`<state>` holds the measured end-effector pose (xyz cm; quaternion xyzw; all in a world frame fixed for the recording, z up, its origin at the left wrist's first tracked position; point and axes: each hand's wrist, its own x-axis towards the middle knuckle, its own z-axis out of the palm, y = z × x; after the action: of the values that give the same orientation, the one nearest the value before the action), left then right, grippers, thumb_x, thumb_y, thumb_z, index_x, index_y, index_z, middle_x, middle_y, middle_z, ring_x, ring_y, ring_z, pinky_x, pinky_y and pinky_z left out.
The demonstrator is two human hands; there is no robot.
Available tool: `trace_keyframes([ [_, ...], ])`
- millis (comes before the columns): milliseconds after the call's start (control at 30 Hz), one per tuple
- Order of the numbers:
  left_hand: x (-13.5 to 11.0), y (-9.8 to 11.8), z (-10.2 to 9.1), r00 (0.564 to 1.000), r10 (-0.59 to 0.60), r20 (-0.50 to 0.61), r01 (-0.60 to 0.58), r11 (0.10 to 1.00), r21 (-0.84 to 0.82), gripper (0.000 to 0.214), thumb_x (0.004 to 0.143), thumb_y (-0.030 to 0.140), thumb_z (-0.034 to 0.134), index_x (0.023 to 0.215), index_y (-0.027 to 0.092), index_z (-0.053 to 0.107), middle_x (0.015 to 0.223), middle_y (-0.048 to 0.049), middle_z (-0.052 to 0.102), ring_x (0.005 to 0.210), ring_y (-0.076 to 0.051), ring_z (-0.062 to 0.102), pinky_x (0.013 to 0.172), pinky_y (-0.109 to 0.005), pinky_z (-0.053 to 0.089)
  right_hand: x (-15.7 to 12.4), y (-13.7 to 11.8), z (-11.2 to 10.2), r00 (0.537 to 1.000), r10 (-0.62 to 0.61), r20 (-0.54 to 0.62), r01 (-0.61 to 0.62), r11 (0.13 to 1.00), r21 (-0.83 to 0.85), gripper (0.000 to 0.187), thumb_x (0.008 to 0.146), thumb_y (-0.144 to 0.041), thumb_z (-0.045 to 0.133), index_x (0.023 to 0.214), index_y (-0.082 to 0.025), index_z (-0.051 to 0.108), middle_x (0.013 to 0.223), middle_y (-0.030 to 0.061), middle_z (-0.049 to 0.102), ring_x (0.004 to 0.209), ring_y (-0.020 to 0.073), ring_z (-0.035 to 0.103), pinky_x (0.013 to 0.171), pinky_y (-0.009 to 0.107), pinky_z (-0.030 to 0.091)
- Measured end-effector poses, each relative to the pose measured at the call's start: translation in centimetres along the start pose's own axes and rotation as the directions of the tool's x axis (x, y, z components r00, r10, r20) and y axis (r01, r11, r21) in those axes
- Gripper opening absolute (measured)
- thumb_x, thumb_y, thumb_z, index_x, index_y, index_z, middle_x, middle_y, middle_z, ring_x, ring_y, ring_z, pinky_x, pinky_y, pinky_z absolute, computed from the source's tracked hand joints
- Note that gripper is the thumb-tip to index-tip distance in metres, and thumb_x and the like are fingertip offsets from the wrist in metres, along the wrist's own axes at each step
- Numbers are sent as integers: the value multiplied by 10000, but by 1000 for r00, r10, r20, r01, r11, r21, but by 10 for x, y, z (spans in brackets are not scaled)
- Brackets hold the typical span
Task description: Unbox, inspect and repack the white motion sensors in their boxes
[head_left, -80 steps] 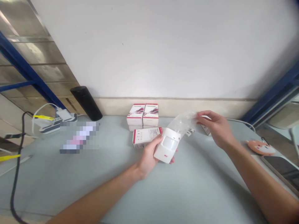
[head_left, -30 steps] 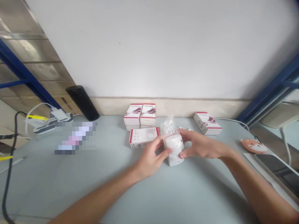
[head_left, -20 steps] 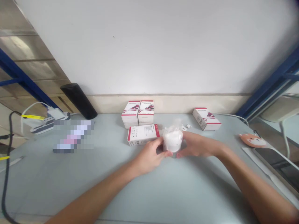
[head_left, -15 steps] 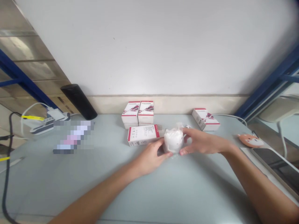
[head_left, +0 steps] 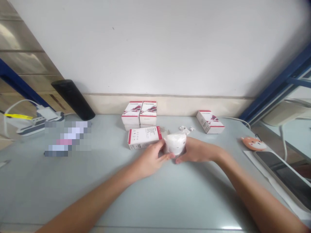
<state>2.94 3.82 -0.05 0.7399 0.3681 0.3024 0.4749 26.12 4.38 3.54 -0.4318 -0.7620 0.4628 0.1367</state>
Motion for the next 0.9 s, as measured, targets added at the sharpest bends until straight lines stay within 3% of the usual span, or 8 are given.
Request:
trace_keyframes([
  [100, -3, 3, 4, 1000, -4, -16, 4, 1000, -26, 480, 857, 447, 830, 1258, 224, 688, 1245, -96, 772, 1148, -323, 718, 983, -428, 565, 0, -4, 4, 998, -66, -12, 66, 998, -20, 464, 826, -280, 804, 1277, -288, 696, 1310, 47, 743, 1169, 320, 686, 974, 450, 549],
  [267, -9, 19, 7, 964, 13, -266, -15, 1000, -5, 362, 856, 442, 830, 1123, 207, 759, 1117, -78, 806, 1075, -308, 736, 959, -420, 578, -4, -10, -5, 989, -111, -100, 114, 993, 20, 443, 843, -374, 824, 1259, -281, 702, 1242, 43, 750, 1104, 299, 693, 941, 429, 556],
  [367, -8, 31, -2, 939, -18, -344, -75, 964, -255, 430, 848, 473, 847, 1152, 185, 752, 1200, -102, 798, 1149, -321, 731, 989, -411, 581, -9, -17, -10, 973, -129, -190, 155, 980, 128, 430, 873, -472, 808, 1244, -283, 699, 1133, 44, 757, 1061, 292, 687, 931, 441, 557],
  [467, -2, 37, -12, 946, -90, -313, -86, 857, -507, 423, 917, 491, 784, 1166, 153, 741, 1235, -126, 790, 1196, -322, 722, 1016, -424, 580, -10, -22, -10, 953, -126, -276, 191, 956, 222, 395, 911, -492, 771, 1233, -277, 692, 1029, 50, 750, 1005, 281, 685, 897, 436, 559],
  [567, 2, 37, -17, 964, -117, -240, -82, 727, -682, 346, 994, 443, 705, 1185, 157, 743, 1326, -118, 756, 1295, -301, 675, 1109, -445, 538, -7, -22, -7, 911, -118, -396, 221, 948, 227, 372, 952, -469, 727, 1271, -286, 670, 994, 46, 728, 963, 261, 673, 883, 423, 546],
  [733, 4, 31, -17, 945, -192, -264, -107, 582, -806, 260, 970, 314, 752, 1213, 221, 747, 1397, -63, 726, 1402, -260, 607, 1200, -423, 485, 0, -17, -2, 767, -20, -641, 248, 931, 268, 299, 975, -468, 683, 1217, -300, 636, 1060, 27, 663, 891, 207, 647, 830, 382, 541],
  [767, 5, 30, -17, 942, -193, -275, -118, 575, -810, 284, 962, 293, 761, 1239, 230, 740, 1400, -59, 725, 1408, -257, 602, 1207, -424, 481, 1, -17, 0, 774, 6, -633, 244, 920, 308, 338, 974, -507, 683, 1232, -299, 618, 1074, 29, 660, 914, 209, 656, 849, 386, 547],
  [900, 6, 30, -18, 953, -161, -256, -118, 582, -805, 399, 956, 261, 762, 1348, 232, 693, 1384, -78, 730, 1388, -276, 621, 1201, -459, 493, 7, -17, 13, 896, 50, -442, 172, 877, 449, 569, 959, -653, 661, 1383, -295, 534, 1059, 42, 696, 912, 221, 679, 886, 421, 554],
])
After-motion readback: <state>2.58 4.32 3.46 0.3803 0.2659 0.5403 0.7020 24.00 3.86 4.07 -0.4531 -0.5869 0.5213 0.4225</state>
